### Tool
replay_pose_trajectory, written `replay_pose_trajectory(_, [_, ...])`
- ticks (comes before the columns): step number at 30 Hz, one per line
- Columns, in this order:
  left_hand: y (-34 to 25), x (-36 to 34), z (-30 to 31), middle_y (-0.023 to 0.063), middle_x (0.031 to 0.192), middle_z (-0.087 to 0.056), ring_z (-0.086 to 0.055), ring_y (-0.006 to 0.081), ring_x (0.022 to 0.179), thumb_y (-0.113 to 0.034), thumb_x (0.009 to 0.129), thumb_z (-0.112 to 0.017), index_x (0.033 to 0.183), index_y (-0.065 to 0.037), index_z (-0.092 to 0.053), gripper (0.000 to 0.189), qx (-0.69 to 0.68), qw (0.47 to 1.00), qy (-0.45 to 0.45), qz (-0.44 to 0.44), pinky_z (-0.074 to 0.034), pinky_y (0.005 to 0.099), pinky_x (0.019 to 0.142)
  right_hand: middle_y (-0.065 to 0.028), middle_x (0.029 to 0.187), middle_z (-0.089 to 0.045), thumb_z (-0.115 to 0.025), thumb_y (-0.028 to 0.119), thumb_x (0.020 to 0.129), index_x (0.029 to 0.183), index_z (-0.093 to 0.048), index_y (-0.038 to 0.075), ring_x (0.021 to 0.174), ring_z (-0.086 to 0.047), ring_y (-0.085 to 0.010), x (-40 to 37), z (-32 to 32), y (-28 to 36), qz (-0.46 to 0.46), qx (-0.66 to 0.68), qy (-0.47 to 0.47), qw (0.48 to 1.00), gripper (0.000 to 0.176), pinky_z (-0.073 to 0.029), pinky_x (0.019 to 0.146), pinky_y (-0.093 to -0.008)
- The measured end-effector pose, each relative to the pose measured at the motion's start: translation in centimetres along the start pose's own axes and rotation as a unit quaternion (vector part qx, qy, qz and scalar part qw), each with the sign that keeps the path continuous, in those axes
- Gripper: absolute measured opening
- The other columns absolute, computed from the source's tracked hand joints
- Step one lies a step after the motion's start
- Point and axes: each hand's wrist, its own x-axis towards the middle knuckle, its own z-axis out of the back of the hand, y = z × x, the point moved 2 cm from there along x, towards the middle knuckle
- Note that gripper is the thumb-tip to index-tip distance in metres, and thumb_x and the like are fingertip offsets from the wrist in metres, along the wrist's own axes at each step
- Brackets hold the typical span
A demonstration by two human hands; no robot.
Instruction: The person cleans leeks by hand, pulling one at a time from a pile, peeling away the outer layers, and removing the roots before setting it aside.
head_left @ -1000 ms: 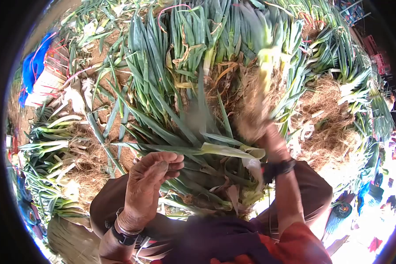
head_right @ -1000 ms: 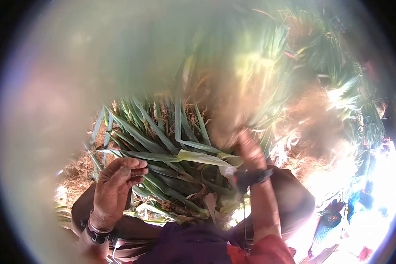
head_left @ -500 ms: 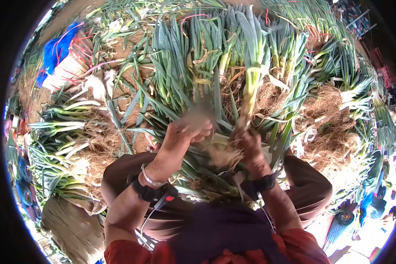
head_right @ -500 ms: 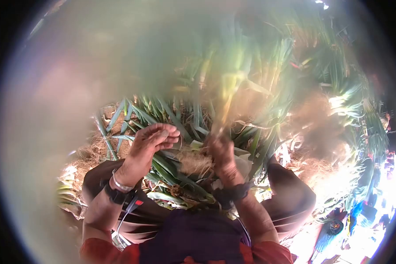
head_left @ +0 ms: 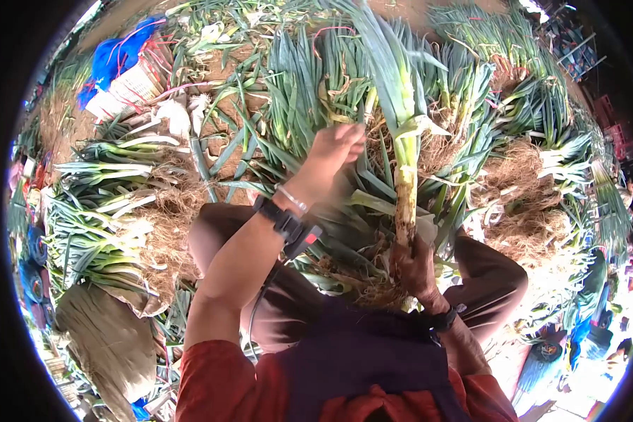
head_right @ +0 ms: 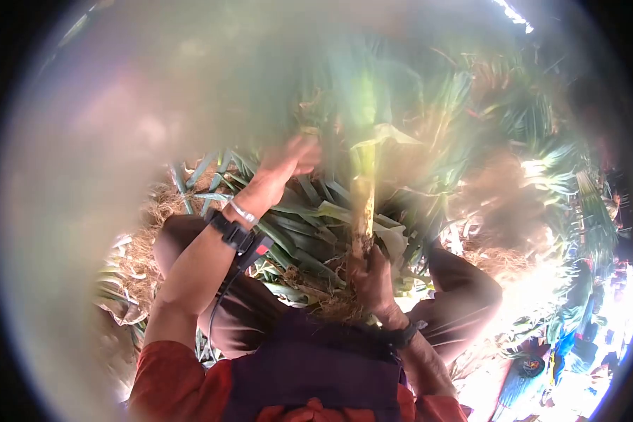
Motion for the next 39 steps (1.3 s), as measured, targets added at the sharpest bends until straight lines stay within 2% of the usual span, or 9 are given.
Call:
replay_pose_trajectory(13, [-4.9, -0.7, 1.6, 0.0027, 0.101, -0.067, -0.065, 0.0145, 0.091, -0.018, 0.086, -0.077, 0.114, -0.004, -0.061, 0.035, -0.315, 0.924, -0.041, -0.213, -0.055, 0.0327, 0.079, -0.0166, 0.101, -0.067, -0.071, 0.030, 0.090, 0.125, -0.052, -0.004, 0.095, -0.065, -0.0228, 2.9, -2.4, 5.8, 0.144, -0.017, 0.162, 0.976, 0.052, -0.053, 0.075, -0.0342])
replay_pose_trajectory(17, [-4.2, -1.0, 0.5, 0.0029, 0.102, -0.067, -0.065, 0.0141, 0.090, -0.018, 0.088, -0.075, 0.114, -0.005, -0.062, 0.032, -0.310, 0.922, -0.030, -0.231, -0.055, 0.0321, 0.079, -0.0101, 0.109, -0.066, -0.067, 0.029, 0.094, 0.124, -0.058, 0.000, 0.105, -0.060, -0.0148, 11.3, -3.3, 5.2, 0.372, 0.028, 0.005, 0.928, 0.043, -0.053, 0.075, -0.0331])
replay_pose_trajectory(20, [-3.6, -1.0, 0.3, 0.0034, 0.103, -0.068, -0.065, 0.0142, 0.091, -0.021, 0.090, -0.073, 0.114, -0.004, -0.062, 0.031, -0.330, 0.914, -0.021, -0.234, -0.054, 0.0319, 0.082, -0.0072, 0.103, -0.067, -0.067, 0.024, 0.094, 0.115, -0.064, 0.004, 0.096, -0.061, -0.0131, 14.4, -5.7, 5.7, 0.184, 0.116, 0.000, 0.976, 0.029, -0.052, 0.070, -0.0297])
replay_pose_trajectory(25, [-3.0, -1.2, 0.3, 0.0036, 0.105, -0.069, -0.066, 0.0130, 0.093, -0.024, 0.093, -0.070, 0.113, -0.005, -0.064, 0.028, -0.339, 0.902, 0.024, -0.268, -0.055, 0.0317, 0.085, 0.0008, 0.086, -0.064, -0.057, 0.011, 0.096, 0.093, -0.065, 0.009, 0.069, -0.057, -0.0103, 14.7, -3.6, 2.9, 0.354, -0.262, -0.074, 0.895, 0.009, -0.048, 0.059, -0.0252])
replay_pose_trajectory(27, [-3.0, -1.3, 0.1, 0.0038, 0.105, -0.069, -0.066, 0.0131, 0.093, -0.023, 0.093, -0.070, 0.113, -0.005, -0.064, 0.028, -0.330, 0.904, 0.027, -0.271, -0.055, 0.0316, 0.084, 0.0005, 0.083, -0.063, -0.054, 0.011, 0.097, 0.091, -0.065, 0.008, 0.066, -0.057, -0.0125, 15.6, -3.3, 0.8, 0.144, 0.220, -0.062, 0.963, 0.013, -0.046, 0.056, -0.0272])
replay_pose_trajectory(30, [-3.5, -1.4, 0.8, 0.0042, 0.104, -0.069, -0.066, 0.0133, 0.093, -0.022, 0.093, -0.069, 0.112, -0.005, -0.064, 0.026, -0.323, 0.904, -0.009, -0.280, -0.055, 0.0315, 0.082, -0.0085, 0.070, -0.060, -0.052, 0.015, 0.098, 0.097, -0.062, 0.003, 0.063, -0.059, -0.0216, 16.3, -1.6, -7.7, -0.020, 0.346, -0.006, 0.938, 0.016, -0.045, 0.054, -0.0389])
replay_pose_trajectory(32, [-4.8, -1.3, 2.8, 0.0044, 0.104, -0.069, -0.066, 0.0134, 0.093, -0.021, 0.093, -0.069, 0.112, -0.005, -0.064, 0.025, -0.327, 0.898, -0.043, -0.291, -0.055, 0.0314, 0.081, -0.0156, 0.070, -0.061, -0.053, 0.015, 0.097, 0.100, -0.060, -0.001, 0.066, -0.061, -0.0292, 13.1, -0.8, -12.3, 0.045, 0.017, -0.064, 0.997, 0.018, -0.046, 0.056, -0.0437])
replay_pose_trajectory(34, [-5.6, -1.2, 4.2, 0.0046, 0.104, -0.069, -0.065, 0.0135, 0.093, -0.020, 0.093, -0.069, 0.112, -0.006, -0.064, 0.024, -0.326, 0.893, -0.075, -0.300, -0.055, 0.0313, 0.081, -0.0243, 0.076, -0.062, -0.053, 0.015, 0.094, 0.103, -0.058, -0.005, 0.074, -0.064, -0.0388, 7.6, -0.8, -12.9, 0.073, -0.350, -0.062, 0.932, 0.021, -0.047, 0.061, -0.0495])
replay_pose_trajectory(39, [-3.6, 1.3, 4.4, 0.0051, 0.103, -0.069, -0.065, 0.0138, 0.093, -0.018, 0.093, -0.068, 0.112, -0.006, -0.064, 0.022, -0.302, 0.860, -0.195, -0.361, -0.055, 0.0311, 0.078, -0.0243, 0.091, -0.064, -0.056, 0.012, 0.088, 0.104, -0.059, -0.001, 0.087, -0.061, -0.0436, 3.5, -1.7, -19.8, 0.036, -0.437, 0.021, 0.898, 0.021, -0.048, 0.073, -0.0506])
